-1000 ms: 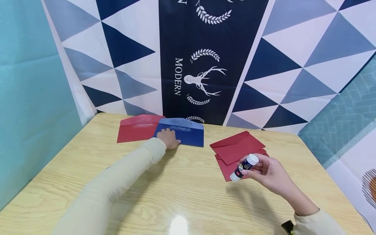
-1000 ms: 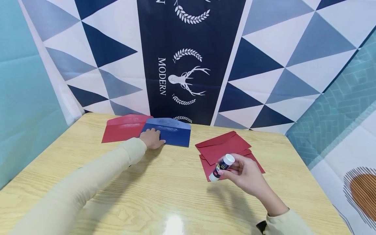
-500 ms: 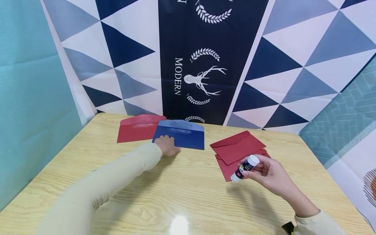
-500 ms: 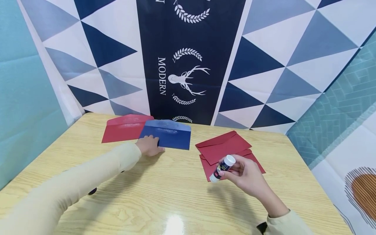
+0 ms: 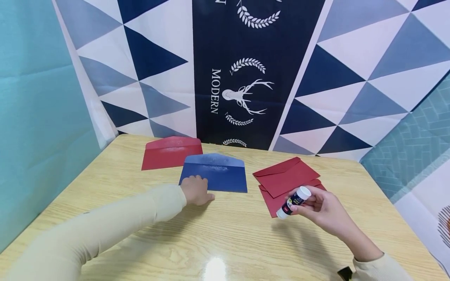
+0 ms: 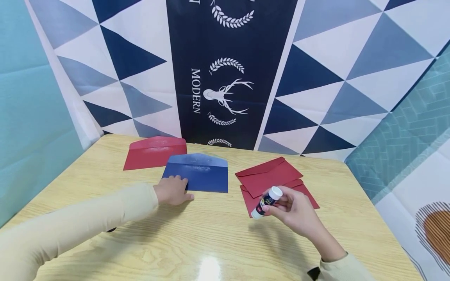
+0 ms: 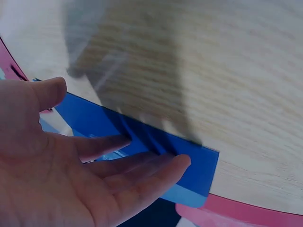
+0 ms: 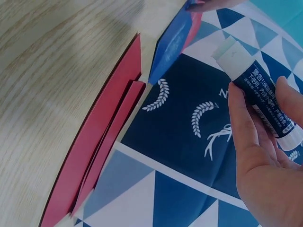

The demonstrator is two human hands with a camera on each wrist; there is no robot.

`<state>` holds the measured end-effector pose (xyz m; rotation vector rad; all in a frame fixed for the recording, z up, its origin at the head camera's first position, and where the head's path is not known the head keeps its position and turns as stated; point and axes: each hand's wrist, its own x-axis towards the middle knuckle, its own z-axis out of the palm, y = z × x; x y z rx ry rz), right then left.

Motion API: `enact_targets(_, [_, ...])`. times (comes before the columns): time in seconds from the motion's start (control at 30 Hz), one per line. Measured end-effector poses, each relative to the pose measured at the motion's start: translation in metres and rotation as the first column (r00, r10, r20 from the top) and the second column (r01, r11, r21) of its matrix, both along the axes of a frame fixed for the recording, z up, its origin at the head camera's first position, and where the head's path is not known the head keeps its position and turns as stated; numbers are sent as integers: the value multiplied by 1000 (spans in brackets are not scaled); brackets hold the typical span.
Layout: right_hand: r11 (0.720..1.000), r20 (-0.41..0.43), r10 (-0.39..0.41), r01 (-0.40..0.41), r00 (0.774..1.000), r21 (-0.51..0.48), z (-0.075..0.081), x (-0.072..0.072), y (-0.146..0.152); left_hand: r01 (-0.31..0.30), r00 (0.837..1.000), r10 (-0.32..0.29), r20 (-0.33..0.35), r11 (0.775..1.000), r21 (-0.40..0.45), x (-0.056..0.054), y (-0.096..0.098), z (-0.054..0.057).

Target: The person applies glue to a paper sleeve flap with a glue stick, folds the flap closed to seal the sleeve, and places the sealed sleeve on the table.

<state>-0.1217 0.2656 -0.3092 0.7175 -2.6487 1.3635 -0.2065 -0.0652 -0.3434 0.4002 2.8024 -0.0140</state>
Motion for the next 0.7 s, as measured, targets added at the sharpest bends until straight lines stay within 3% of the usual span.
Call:
enact_targets(0.17, [1000,5,2,-2,1000,4,-1,0,-1,30,1000,-30,2,999,-28,23,-2,2])
enact_targets(0.47, [1000,1,21,-21,1000,-16,-4,0,-4,109,990,-120,-68,984,-143,69,-3,3])
enact_targets(0.7, [1000,-20,27,-27,999,-9,-7,-2,-4,170,979,-181,-92,978,-120,93,-5,8])
